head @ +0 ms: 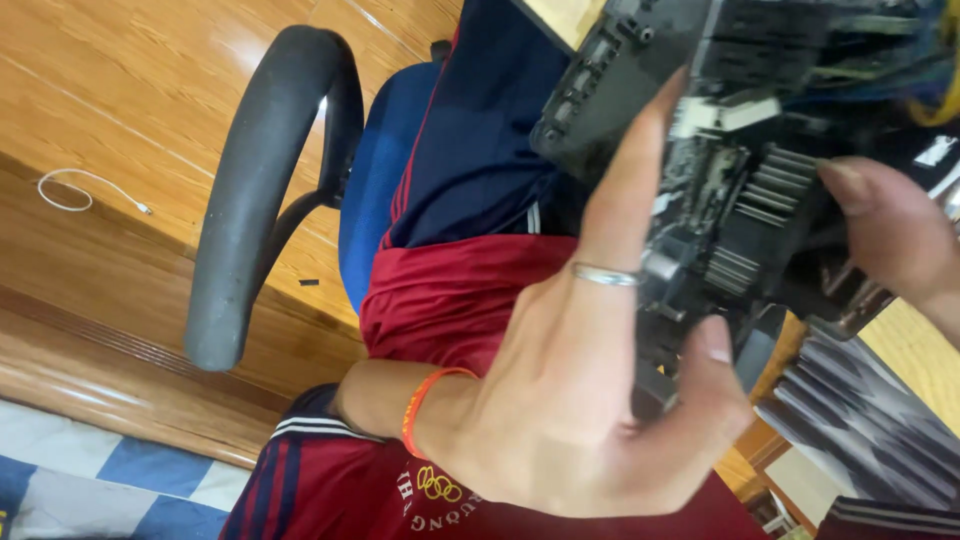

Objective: The person is repairing a motherboard, specifically handling and inspecting a CPU heat sink and RAM module.

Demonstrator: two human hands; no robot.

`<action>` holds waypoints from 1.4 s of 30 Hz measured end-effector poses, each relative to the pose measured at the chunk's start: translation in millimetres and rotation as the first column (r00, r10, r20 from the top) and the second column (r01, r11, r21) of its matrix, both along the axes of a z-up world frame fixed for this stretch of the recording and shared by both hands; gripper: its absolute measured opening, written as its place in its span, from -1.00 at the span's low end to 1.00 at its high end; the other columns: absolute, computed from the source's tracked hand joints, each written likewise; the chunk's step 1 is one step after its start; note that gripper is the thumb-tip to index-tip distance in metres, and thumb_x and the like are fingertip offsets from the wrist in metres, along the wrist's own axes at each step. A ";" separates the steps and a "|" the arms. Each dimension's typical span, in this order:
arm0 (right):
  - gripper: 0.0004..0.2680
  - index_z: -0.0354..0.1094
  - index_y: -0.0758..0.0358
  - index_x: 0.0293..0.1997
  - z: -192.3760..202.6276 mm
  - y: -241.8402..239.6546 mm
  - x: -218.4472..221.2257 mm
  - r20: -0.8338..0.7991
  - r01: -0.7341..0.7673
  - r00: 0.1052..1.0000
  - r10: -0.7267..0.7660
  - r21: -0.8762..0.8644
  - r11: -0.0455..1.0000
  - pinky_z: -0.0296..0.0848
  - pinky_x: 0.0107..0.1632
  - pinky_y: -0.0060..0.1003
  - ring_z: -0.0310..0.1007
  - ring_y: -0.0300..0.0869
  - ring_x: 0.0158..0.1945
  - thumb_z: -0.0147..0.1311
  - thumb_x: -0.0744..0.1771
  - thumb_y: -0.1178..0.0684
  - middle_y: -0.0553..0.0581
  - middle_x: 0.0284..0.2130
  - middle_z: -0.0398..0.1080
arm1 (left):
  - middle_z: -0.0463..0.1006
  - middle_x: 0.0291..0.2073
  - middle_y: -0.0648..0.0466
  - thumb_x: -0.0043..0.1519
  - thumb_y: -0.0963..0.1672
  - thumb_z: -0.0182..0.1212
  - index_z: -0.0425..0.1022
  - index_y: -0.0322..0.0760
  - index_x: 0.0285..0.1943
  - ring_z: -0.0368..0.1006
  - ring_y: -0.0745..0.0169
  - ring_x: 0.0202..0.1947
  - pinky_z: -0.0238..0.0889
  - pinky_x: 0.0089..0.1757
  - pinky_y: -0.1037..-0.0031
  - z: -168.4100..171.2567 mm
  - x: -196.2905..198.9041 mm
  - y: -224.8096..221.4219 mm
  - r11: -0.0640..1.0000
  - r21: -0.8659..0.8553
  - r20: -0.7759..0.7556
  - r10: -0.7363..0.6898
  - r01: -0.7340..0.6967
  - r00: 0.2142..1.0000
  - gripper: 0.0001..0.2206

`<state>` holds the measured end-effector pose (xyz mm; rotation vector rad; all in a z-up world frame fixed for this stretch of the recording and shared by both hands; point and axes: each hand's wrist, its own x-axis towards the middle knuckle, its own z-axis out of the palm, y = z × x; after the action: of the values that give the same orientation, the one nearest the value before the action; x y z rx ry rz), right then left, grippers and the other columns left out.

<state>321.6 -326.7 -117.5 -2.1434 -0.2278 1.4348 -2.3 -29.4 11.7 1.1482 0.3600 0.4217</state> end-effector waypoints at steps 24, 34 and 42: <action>-0.76 0.39 0.37 0.04 21.3 67.3 -11.5 0.469 -0.545 0.693 0.548 -0.157 0.824 0.44 -0.07 -0.18 0.49 -0.03 -0.15 -0.25 0.51 0.06 0.19 -0.18 0.50 | 0.45 0.18 -0.17 0.33 -0.32 0.10 -0.27 -0.47 0.61 0.58 0.18 -0.09 0.46 -0.02 0.60 -7.5 2.4 -14.8 0.967 0.220 0.029 0.124 -0.127 0.992 -0.29; -0.73 0.39 0.26 0.07 150.6 197.2 -82.3 0.395 -0.349 0.852 0.343 -0.059 0.935 0.54 -0.16 -0.25 0.56 -0.10 -0.24 -0.16 0.45 -0.10 0.16 -0.20 0.52 | 0.62 -0.13 -0.06 0.16 -0.26 0.16 -0.16 -0.47 0.55 0.66 0.31 -0.29 0.52 -0.24 0.59 -3.0 24.1 19.1 0.994 -0.104 -0.227 -0.042 0.018 0.973 -0.24; -0.63 0.36 0.24 0.01 41.7 112.9 -24.9 0.365 -0.151 0.923 0.125 0.043 0.988 0.53 -0.28 -0.39 0.50 -0.30 -0.35 -0.20 0.49 -0.30 0.03 -0.31 0.46 | 0.42 0.19 -0.05 0.36 -0.36 0.10 -0.04 -0.56 0.57 0.36 0.39 0.20 0.22 0.26 0.61 -84.8 38.9 40.3 0.984 -0.132 0.031 0.126 -0.121 0.992 -0.41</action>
<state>296.7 -213.8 -75.8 -2.3590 -0.5680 1.0724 36.6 10.9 -73.1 0.9929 0.4195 0.5213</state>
